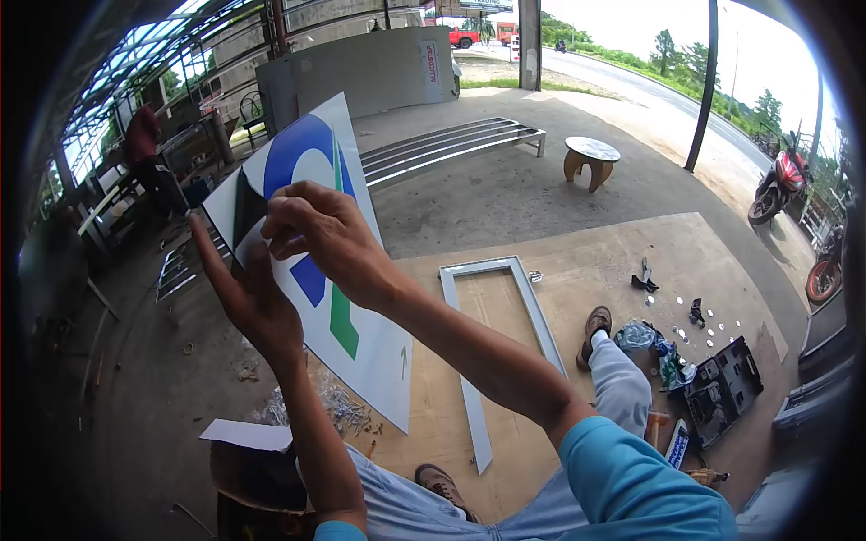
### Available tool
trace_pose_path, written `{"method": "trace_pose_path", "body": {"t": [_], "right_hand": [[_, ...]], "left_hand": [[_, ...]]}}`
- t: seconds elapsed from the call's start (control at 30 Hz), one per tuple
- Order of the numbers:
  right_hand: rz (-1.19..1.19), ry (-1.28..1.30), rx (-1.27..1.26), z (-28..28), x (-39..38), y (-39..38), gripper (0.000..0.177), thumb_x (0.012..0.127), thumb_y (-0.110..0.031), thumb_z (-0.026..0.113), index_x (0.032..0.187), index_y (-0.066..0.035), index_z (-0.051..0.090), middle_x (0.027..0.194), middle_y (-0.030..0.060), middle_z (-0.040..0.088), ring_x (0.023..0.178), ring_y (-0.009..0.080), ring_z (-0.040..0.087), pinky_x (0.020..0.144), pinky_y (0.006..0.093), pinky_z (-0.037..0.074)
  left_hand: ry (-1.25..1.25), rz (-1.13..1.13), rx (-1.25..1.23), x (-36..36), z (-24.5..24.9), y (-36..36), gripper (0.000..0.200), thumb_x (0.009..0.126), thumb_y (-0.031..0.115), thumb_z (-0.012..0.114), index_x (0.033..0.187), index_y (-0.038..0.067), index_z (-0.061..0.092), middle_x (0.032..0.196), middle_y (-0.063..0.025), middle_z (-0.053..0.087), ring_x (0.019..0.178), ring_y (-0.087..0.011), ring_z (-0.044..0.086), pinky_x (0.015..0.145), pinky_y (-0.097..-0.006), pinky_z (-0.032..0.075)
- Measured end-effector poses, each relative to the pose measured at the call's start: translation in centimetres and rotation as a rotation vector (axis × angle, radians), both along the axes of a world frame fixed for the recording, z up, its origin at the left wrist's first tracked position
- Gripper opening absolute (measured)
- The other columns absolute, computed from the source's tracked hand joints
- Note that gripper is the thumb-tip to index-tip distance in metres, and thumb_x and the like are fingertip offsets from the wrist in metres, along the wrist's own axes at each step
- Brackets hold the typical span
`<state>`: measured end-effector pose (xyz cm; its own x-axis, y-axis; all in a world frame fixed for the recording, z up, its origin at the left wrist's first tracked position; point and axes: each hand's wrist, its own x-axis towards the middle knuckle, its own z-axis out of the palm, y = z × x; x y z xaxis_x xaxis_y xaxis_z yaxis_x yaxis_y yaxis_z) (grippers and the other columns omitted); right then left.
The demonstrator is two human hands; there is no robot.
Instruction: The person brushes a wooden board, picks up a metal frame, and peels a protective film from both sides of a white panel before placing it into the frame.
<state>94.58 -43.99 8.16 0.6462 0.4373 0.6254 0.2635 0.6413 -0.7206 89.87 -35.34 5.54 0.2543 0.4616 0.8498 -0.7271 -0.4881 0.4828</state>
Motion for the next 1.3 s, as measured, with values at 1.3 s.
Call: {"method": "trace_pose_path", "body": {"t": [1.3], "right_hand": [[-1.134,-1.257,-0.163,0.7,5.2,-4.6,0.033,0.073,-0.010,0.066,0.104,-0.004,0.057,0.105,0.0135,0.051,0.099,0.0266,0.050,0.087,0.0394,0.043]], "left_hand": [[0.013,0.108,0.187,1.5,-1.8,1.8,0.021,0.092,0.002,0.043,0.109,0.000,0.055,0.102,-0.0087,0.059,0.092,-0.0157,0.058,0.083,-0.0300,0.045]]}}
